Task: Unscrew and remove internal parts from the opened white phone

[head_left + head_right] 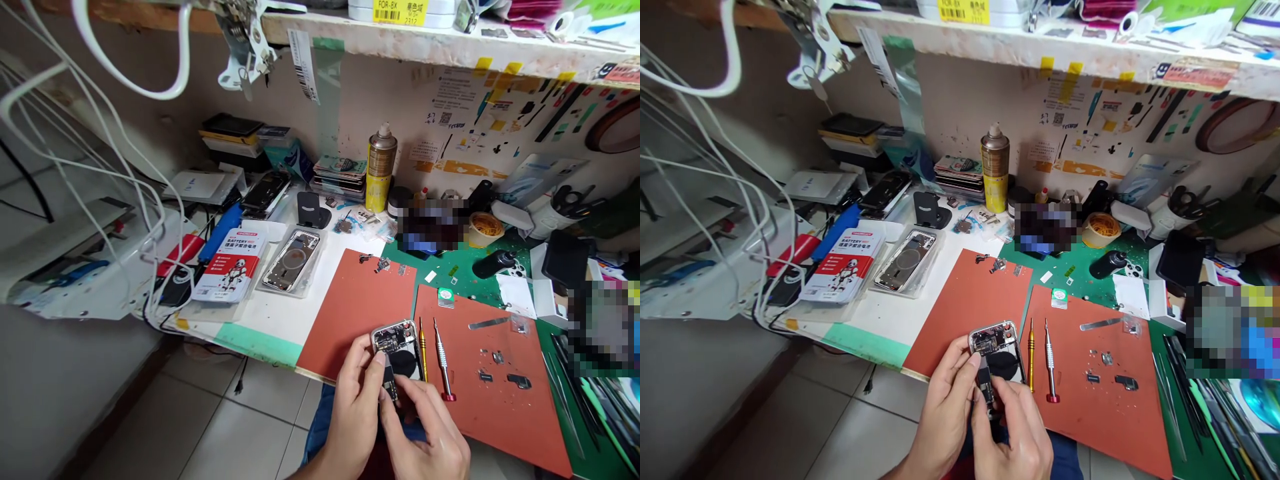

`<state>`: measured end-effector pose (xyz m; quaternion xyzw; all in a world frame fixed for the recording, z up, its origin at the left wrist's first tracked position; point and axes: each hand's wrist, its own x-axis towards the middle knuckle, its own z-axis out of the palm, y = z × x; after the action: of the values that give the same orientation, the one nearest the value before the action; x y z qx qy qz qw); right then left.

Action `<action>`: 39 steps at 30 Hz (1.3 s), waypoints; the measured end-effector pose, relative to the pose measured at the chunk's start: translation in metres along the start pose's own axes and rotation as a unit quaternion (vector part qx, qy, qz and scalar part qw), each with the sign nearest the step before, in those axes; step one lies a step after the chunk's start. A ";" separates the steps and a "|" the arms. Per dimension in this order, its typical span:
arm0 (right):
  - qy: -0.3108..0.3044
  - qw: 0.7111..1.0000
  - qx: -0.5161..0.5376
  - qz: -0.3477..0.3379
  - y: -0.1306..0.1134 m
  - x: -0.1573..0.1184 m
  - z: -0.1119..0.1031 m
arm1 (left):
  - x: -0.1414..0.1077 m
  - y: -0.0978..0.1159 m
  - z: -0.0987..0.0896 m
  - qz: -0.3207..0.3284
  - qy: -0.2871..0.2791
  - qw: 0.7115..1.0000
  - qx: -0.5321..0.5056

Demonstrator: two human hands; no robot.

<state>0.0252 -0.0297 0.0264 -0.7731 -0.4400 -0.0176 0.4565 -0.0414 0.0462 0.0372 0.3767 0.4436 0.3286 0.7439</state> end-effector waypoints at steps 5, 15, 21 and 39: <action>0.011 1.000 -0.018 -0.021 -0.001 -0.002 0.001 | 0.000 0.000 0.002 -0.001 0.011 1.000 -0.026; 0.043 0.999 -0.023 -0.001 -0.010 0.005 0.002 | 0.000 0.003 0.006 -0.017 0.026 0.999 -0.043; 0.050 0.999 -0.013 -0.003 -0.016 0.009 0.001 | 0.000 0.003 0.006 -0.010 0.022 0.999 -0.043; 0.016 0.998 -0.050 -0.031 -0.005 -0.004 0.002 | 0.001 0.003 0.005 -0.011 0.008 0.998 -0.059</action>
<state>0.0185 -0.0298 0.0266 -0.7807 -0.4550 -0.0659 0.4232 -0.0370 0.0473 0.0410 0.3241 0.4338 0.3492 0.7647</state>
